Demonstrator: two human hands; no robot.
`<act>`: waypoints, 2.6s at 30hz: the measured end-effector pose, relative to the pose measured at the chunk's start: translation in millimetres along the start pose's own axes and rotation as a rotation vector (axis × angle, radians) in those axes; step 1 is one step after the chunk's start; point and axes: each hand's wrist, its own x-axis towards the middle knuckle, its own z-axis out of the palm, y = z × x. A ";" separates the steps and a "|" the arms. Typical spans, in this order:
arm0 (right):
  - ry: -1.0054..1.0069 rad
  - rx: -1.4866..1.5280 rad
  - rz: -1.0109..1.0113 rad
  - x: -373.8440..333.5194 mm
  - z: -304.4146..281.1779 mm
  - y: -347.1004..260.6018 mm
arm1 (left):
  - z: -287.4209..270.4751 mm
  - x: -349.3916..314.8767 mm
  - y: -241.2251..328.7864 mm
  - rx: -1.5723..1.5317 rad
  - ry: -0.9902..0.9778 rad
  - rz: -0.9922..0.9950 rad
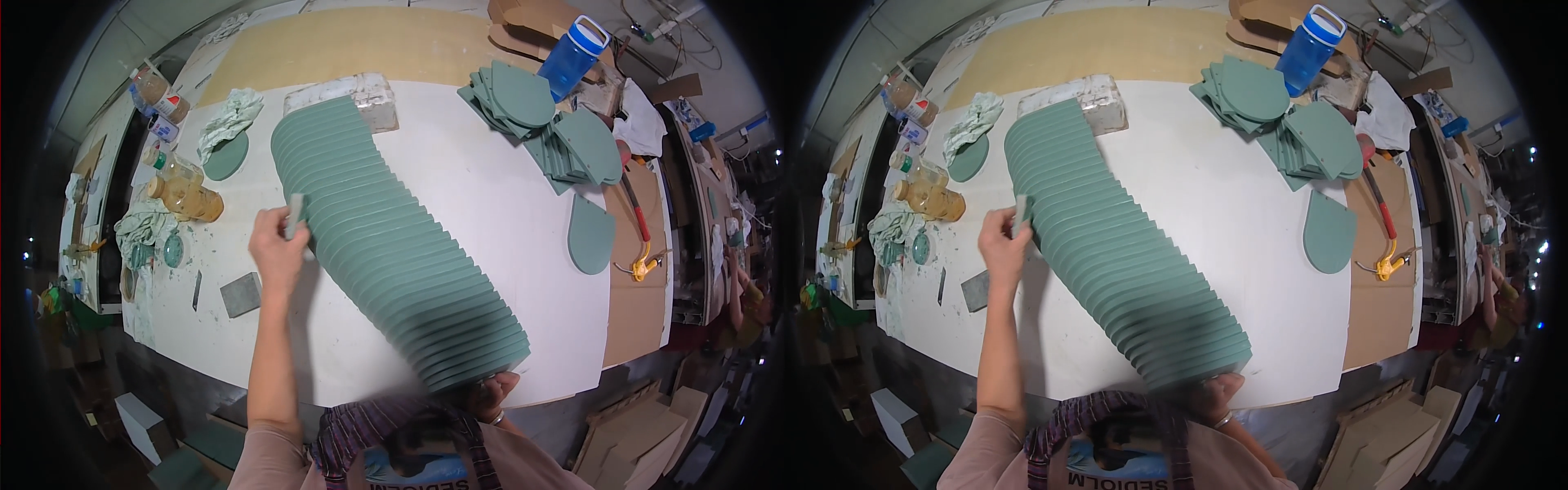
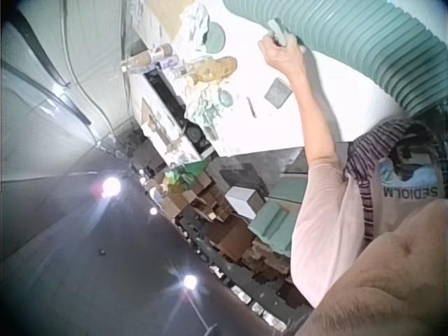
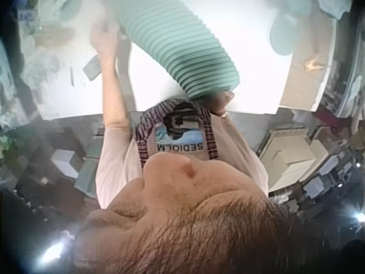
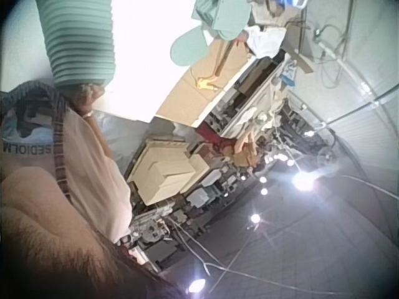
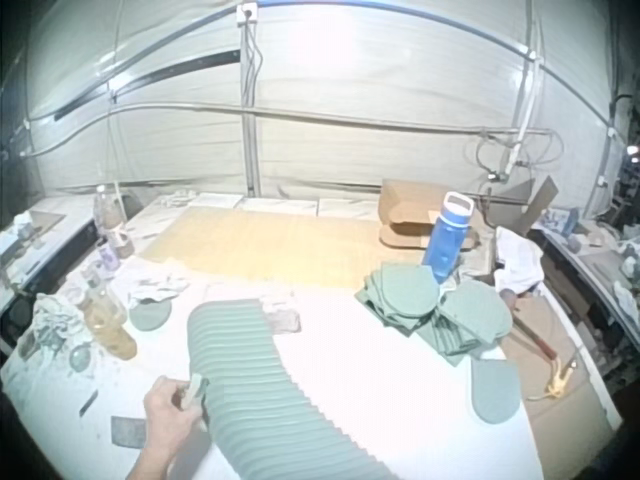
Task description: The person finishes green ribbed foam components using a cloth and a small applicator. They apply a liquid to individual pieces and a large stacked assembly, and use a small knife to trim the material.
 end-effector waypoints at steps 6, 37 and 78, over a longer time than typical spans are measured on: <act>0.025 0.005 -0.065 2.7 -0.2 -3.6 | 2.6 4.1 21.2 -0.037 0.041 0.091; -0.101 -0.225 -0.163 7.2 -15.2 -4.0 | -23.5 -19.7 -48.2 0.051 -0.028 0.232; -0.211 -0.261 -0.085 19.2 -20.9 -20.1 | -6.2 6.0 -36.7 -0.155 0.077 0.190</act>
